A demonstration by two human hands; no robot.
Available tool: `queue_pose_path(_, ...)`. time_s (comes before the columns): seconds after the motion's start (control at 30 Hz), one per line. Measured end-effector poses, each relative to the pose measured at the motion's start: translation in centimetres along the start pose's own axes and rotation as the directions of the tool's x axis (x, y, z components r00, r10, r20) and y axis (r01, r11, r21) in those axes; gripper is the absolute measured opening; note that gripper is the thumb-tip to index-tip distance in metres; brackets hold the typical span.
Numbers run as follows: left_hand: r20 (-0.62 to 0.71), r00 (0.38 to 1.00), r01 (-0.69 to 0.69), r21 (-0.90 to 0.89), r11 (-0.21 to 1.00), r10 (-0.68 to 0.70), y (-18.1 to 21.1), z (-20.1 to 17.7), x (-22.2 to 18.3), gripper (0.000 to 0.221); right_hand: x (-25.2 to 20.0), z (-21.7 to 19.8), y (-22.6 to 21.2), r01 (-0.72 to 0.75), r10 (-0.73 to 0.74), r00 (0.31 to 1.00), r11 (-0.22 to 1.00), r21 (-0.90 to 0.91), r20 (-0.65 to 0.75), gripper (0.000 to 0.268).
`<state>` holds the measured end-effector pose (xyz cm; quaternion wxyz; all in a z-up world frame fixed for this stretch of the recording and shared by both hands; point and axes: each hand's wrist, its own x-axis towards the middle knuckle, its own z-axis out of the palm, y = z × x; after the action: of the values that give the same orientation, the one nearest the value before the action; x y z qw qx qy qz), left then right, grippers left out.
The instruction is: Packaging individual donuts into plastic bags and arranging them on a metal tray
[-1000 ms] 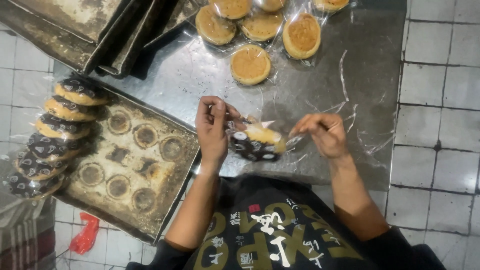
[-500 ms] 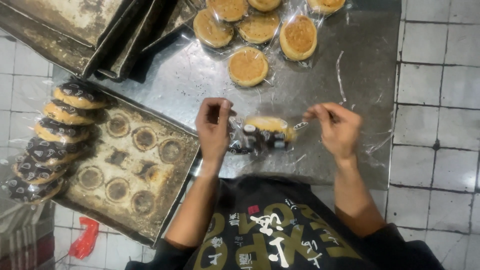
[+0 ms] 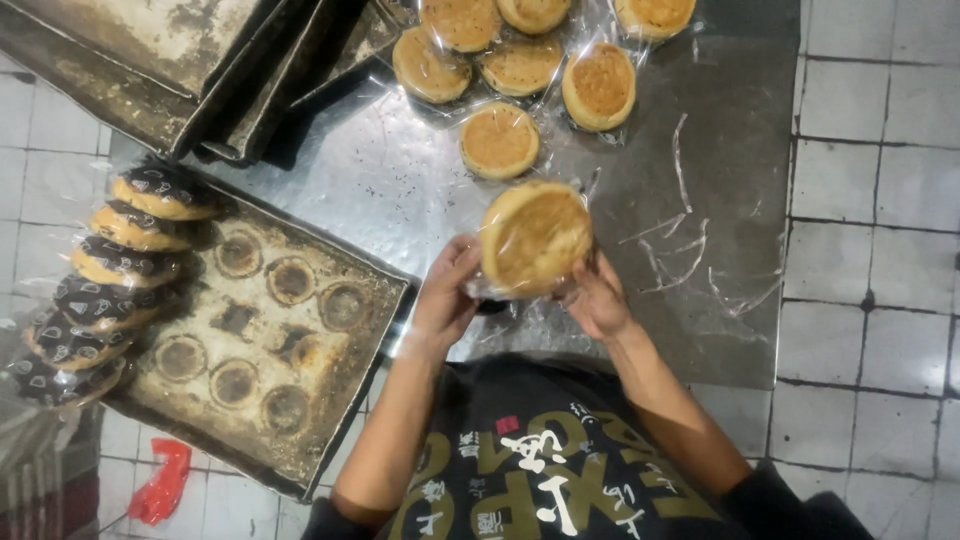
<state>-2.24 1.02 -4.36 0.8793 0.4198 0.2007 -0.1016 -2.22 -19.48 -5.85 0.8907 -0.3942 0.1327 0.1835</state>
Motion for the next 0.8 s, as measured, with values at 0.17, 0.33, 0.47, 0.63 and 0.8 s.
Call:
queue_pose_path(0.17, -0.164, 0.979, 0.146, 0.148, 0.978, -0.122, 2.9, -0.8, -0.8, 0.045, 2.7, -5.0, 3.2, 0.396, -0.338, 0.909, 0.883, -0.251, 0.244, 0.043)
queue_pose_path(0.33, 0.113, 0.975, 0.216, -0.308, 0.927, -0.190, 6.1, -2.1, -3.3, 0.096, 2.0, 3.4, 0.5, 0.671, -0.346, 0.742, 0.385, -0.634, 0.575, 0.024)
queue_pose_path(0.47, -0.232, 0.946, 0.230, -0.011, 0.973, -0.226, -2.6, -15.0, 0.6, 0.080, 1.9, 6.2, 0.8, 0.575, -0.034, 0.781, 0.430, -0.696, 0.624, 0.032)
queue_pose_path(0.63, -0.421, 0.903, 0.033, -0.141, 0.989, -0.090, 2.5, -14.5, -2.7, 0.059, 5.6, 1.5, 5.8, 0.369, 0.034, 0.927, 0.098, -0.924, 0.373, 0.079)
queue_pose_path(0.8, -0.518, 0.849, -0.103, 0.029, 0.994, 0.103, 3.8, -18.3, -3.5, 0.051, 5.8, 0.2, 8.6, 0.337, 0.248, 0.930, -0.281, -0.899, 0.271, 0.121)
